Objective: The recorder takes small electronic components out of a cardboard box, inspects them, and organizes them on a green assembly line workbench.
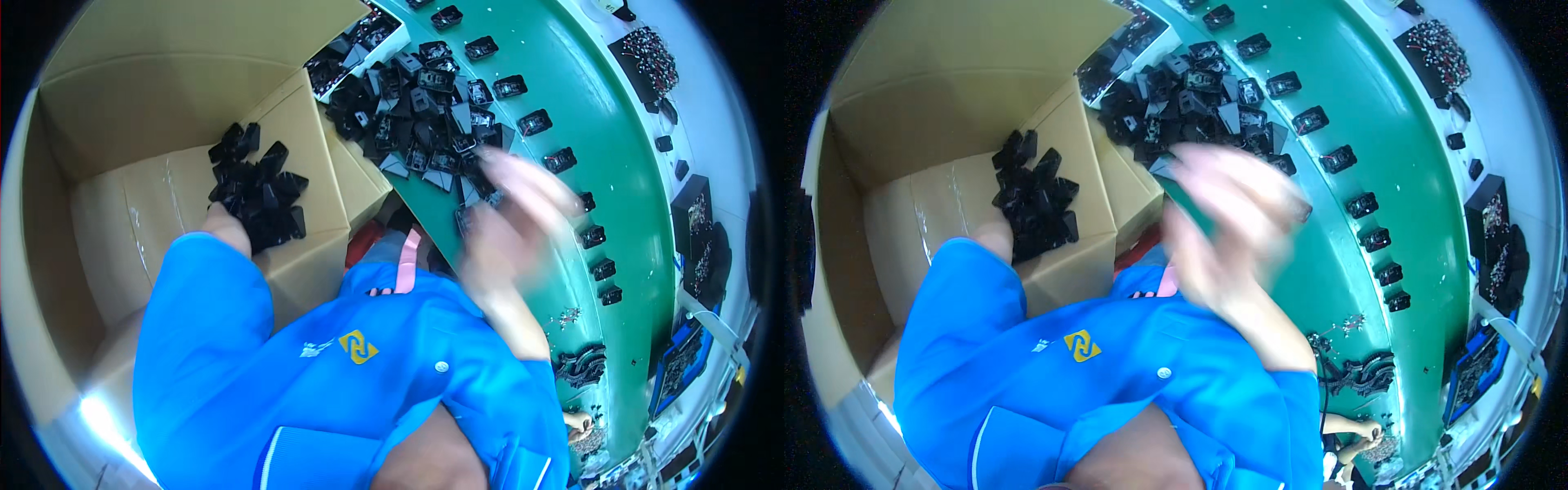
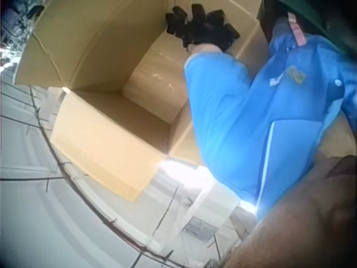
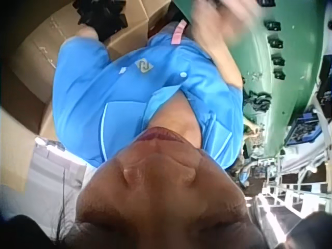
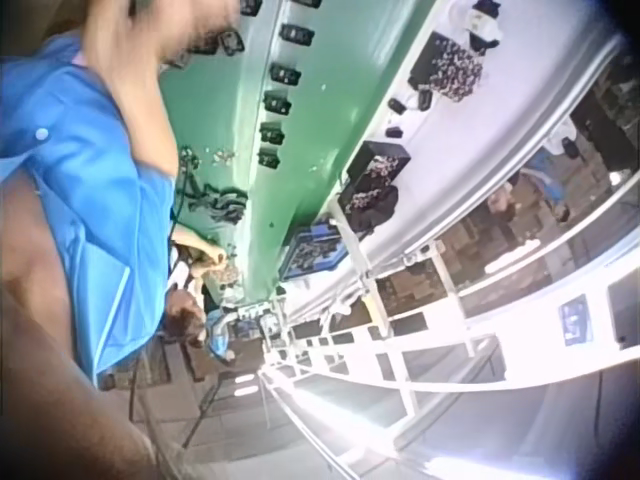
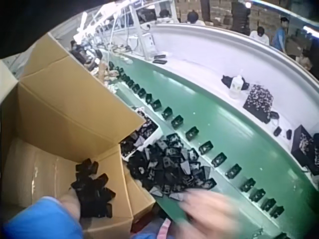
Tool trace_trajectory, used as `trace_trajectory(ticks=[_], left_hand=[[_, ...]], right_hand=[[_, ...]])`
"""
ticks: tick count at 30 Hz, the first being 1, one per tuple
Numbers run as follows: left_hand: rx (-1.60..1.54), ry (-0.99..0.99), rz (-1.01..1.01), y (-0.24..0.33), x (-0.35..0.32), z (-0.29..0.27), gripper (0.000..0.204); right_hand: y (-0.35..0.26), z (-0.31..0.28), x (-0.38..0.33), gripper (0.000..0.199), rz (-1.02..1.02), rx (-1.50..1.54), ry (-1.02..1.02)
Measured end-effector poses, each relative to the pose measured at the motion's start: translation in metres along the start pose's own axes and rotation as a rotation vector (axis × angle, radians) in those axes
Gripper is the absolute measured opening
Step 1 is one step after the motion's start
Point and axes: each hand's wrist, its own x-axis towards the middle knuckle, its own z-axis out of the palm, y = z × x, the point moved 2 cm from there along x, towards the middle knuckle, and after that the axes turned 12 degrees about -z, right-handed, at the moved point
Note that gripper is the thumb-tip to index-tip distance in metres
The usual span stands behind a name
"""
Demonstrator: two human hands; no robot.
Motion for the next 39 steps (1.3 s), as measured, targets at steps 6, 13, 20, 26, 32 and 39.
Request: trace_trajectory(ticks=[6, 13, 20, 26, 32, 39], left_hand=[[0.060, 0.098, -0.354, 0.014, -0.004, -0.008, 0.085], [0.254, 0.256, -0.532, 0.045, 0.042, -0.026, 0.091], [0.257, 0.090, -0.283, 0.028, 0.063, -0.042, 0.099], [0.197, 0.083, 0.098, 0.026, 0.069, -0.035, 0.085], [0.016, 0.056, 0.226, 0.026, 0.076, -0.027, 0.077], [-0.354, -0.186, 0.172, 0.012, 0.107, -0.040, 0.068]], right_hand=[[0.064, 0.183, -0.121, 0.076, 0.493, 0.316, -0.951], [0.059, 0.259, -0.175, 0.118, 0.623, 0.249, -1.237], [0.070, 0.268, -0.179, 0.126, 0.721, 0.343, -1.263], [0.068, 0.279, -0.194, 0.123, 0.588, 0.265, -1.274], [0.067, 0.296, -0.211, 0.119, 0.525, 0.220, -1.248], [0.070, 0.296, -0.198, 0.117, 0.603, 0.314, -1.213]])
